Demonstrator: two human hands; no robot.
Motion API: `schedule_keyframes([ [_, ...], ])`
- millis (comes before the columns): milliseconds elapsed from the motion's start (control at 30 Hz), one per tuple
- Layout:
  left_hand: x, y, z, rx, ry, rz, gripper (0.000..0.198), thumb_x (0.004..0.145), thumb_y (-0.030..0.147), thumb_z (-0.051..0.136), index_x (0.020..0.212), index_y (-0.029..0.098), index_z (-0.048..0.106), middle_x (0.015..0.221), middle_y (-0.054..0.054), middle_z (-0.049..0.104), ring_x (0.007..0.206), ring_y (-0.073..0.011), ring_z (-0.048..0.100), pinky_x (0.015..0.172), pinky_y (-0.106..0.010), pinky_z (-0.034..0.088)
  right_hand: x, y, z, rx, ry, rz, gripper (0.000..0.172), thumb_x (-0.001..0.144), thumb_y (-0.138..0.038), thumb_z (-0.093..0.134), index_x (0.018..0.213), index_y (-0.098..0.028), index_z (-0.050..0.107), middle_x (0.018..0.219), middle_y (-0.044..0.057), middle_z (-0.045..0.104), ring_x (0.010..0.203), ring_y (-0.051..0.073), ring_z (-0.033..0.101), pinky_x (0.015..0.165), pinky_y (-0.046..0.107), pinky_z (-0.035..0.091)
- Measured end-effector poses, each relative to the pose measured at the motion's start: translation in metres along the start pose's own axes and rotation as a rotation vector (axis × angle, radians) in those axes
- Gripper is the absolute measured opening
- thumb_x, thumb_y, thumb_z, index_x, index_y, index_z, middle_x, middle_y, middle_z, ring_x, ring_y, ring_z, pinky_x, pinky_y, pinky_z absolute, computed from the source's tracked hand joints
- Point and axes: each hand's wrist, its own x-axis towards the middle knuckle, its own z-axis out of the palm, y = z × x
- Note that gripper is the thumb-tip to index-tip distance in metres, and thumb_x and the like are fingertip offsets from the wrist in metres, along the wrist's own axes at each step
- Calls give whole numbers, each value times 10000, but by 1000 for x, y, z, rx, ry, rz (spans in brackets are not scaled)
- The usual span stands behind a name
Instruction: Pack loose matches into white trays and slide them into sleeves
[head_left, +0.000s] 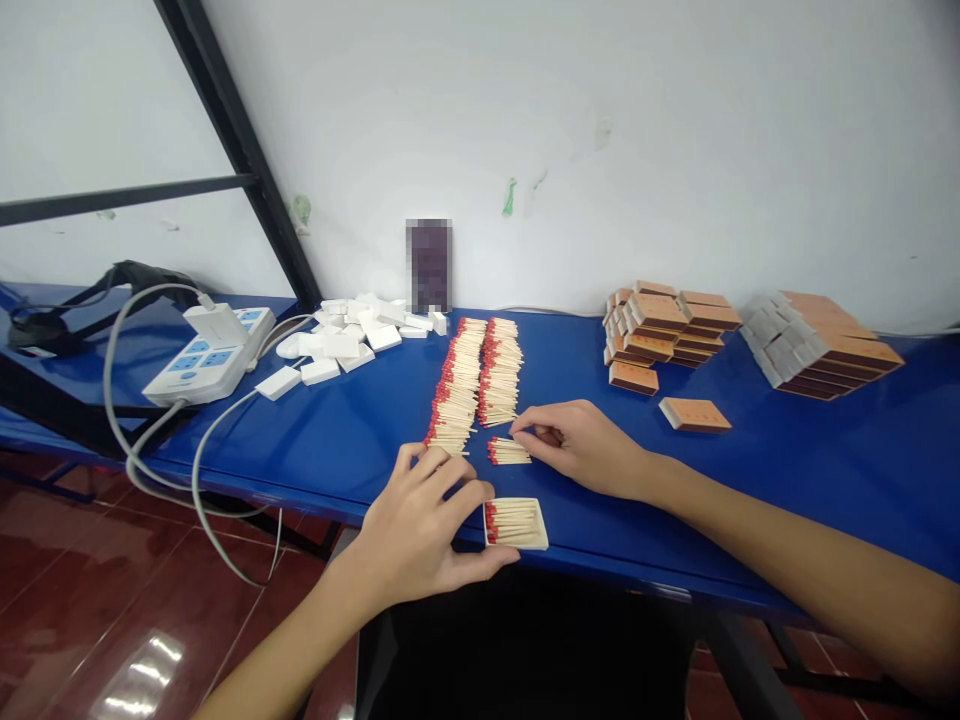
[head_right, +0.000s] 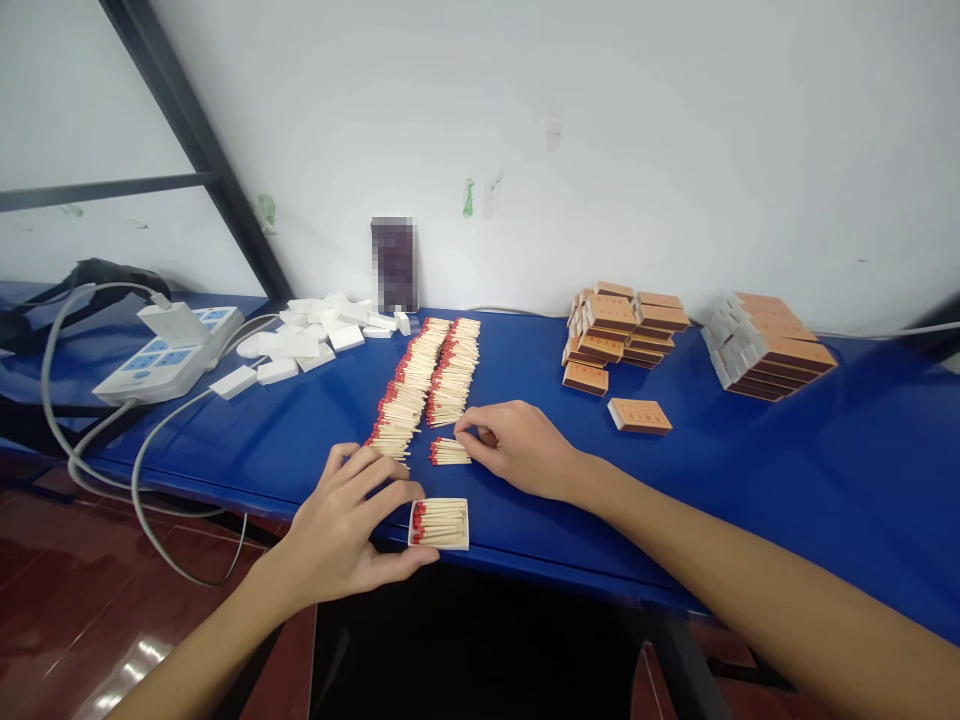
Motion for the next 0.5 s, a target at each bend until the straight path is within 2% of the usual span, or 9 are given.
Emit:
schedule_keyframes([
  [367, -1, -1, 1, 1, 8, 3, 363, 876, 529, 623, 951, 174, 614, 918, -66, 628, 872, -231, 549, 824, -401, 341, 0, 1, 0, 11, -14, 5, 218, 932, -303, 516, 884, -203, 703, 587, -36, 552, 537, 110, 452, 574, 250, 304],
  [500, -1, -1, 1, 1, 6, 1, 360, 876, 527, 624, 946, 173, 616, 915, -66, 628, 870, -232, 552, 820, -401, 345, 0, 0, 0, 15, -11, 2, 207, 926, -300, 531, 869, -199, 703, 566, -45, 519, 524, 103, 432, 562, 248, 295],
])
